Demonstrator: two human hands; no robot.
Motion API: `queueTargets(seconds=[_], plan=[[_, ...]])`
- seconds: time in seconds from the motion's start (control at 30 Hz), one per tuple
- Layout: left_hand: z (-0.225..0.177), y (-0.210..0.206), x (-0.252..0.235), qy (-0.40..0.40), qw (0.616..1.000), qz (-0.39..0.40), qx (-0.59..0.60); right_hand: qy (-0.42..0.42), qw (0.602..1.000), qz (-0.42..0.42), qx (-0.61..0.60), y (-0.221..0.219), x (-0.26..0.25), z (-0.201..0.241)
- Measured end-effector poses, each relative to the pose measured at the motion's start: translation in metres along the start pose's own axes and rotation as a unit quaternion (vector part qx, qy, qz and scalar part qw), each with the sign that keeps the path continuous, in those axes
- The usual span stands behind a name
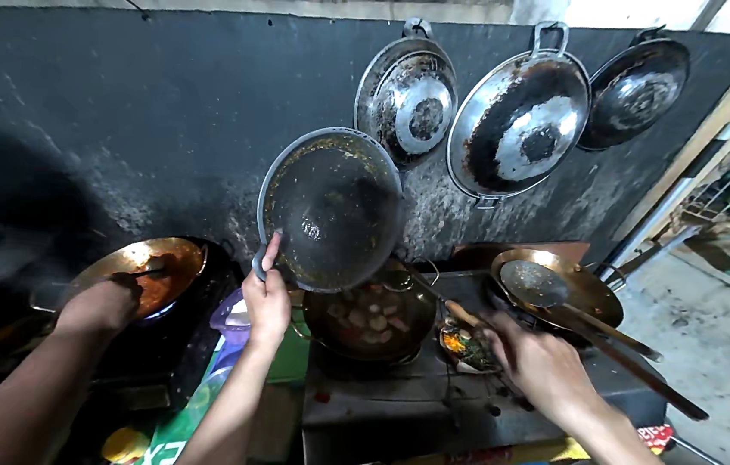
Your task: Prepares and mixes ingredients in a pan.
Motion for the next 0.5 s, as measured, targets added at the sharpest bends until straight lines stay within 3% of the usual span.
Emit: queueTargets(seconds=[0.1, 0.17, 0.2, 0.27, 0.33, 0.37, 0.43, 0.5], plan=[[0.005, 0.007, -0.001, 0.008, 1.0, -0.016, -0.006, -0.071, 0.981, 0.182, -0.012, -0.01, -0.03, 0.014], [-0.012, 0.01, 0.001, 0.023, 0.999, -0.034, -0.014, -0.047, 0.966, 0.229, -0.11, -0.014, -0.041, 0.018], [-0.043, 0.012, 0.003, 0.062, 0.998, -0.027, -0.02, -0.02, 0.956, 0.242, -0.163, -0.014, -0.043, 0.021], [-0.127, 0.015, 0.003, 0.22, 0.975, 0.026, -0.024, 0.035, 0.939, 0.265, -0.217, -0.011, -0.04, 0.036], [-0.165, 0.022, 0.002, 0.313, 0.948, 0.043, -0.025, 0.082, 0.936, 0.254, -0.23, -0.002, -0.031, 0.053], [-0.169, 0.025, 0.002, 0.343, 0.937, 0.056, -0.02, 0.108, 0.945, 0.208, -0.228, 0.006, -0.029, 0.061], [-0.128, 0.029, 0.002, 0.331, 0.941, 0.074, 0.002, 0.18, 0.958, 0.058, -0.214, 0.026, -0.029, 0.073], [-0.031, 0.029, 0.007, 0.126, 0.99, -0.048, 0.046, 0.221, 0.956, -0.025, -0.192, 0.039, -0.036, 0.078]])
Point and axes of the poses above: each hand's wrist, its own x-axis away from the middle knuckle, its own y-axis out of the back of the hand, z = x × y, the point moved 8 cm from there along -x, towards the middle knuckle, and after that the axes turned 7 degrees about -y, right-handed, at the moved point
